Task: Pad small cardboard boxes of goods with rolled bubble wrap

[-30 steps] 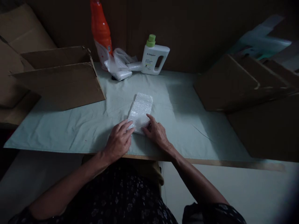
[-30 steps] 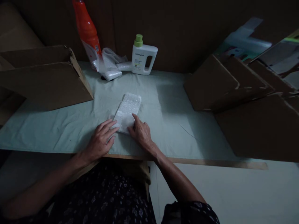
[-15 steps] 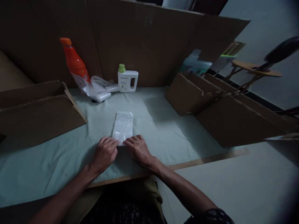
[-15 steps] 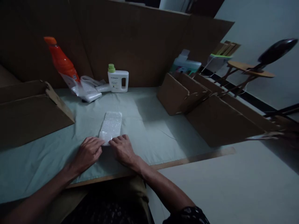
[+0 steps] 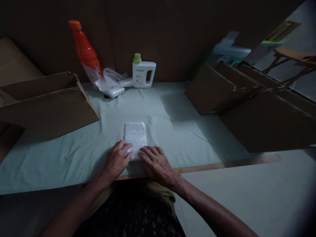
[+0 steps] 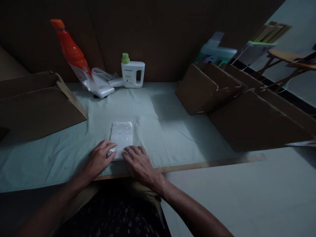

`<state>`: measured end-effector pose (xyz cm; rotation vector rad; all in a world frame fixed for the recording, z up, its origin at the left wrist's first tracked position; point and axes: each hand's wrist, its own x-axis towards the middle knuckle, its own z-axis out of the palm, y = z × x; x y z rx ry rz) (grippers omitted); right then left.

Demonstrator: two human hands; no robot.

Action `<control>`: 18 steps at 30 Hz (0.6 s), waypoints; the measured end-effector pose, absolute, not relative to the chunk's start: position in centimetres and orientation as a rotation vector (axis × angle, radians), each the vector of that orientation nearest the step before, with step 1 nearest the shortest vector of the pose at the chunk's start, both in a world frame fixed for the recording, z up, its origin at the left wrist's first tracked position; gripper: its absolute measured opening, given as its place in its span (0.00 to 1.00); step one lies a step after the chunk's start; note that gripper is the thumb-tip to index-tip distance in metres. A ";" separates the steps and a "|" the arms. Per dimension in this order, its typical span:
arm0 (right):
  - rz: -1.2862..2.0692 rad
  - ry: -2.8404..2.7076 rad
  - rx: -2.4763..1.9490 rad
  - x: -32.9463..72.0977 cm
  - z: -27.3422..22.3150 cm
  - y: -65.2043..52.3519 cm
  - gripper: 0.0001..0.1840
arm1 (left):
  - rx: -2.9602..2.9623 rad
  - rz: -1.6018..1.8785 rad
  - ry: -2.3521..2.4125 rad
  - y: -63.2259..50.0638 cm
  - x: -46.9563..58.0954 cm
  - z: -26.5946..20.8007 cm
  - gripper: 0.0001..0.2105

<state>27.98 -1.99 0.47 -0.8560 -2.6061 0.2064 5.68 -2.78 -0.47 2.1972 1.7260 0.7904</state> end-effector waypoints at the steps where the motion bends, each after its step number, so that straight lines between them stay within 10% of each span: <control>1: 0.233 -2.614 -0.865 27.9 0.4 -1.6 0.15 | 2.236 0.837 1.735 -3.1 5.6 -0.5 0.12; 8: 0.599 -2.536 -0.940 27.9 0.3 0.0 0.15 | 2.272 1.000 1.458 -5.9 5.2 -0.7 0.11; 18: 0.249 -2.622 -0.968 26.6 0.3 0.6 0.14 | 1.818 1.131 1.798 -3.2 5.7 -1.1 0.15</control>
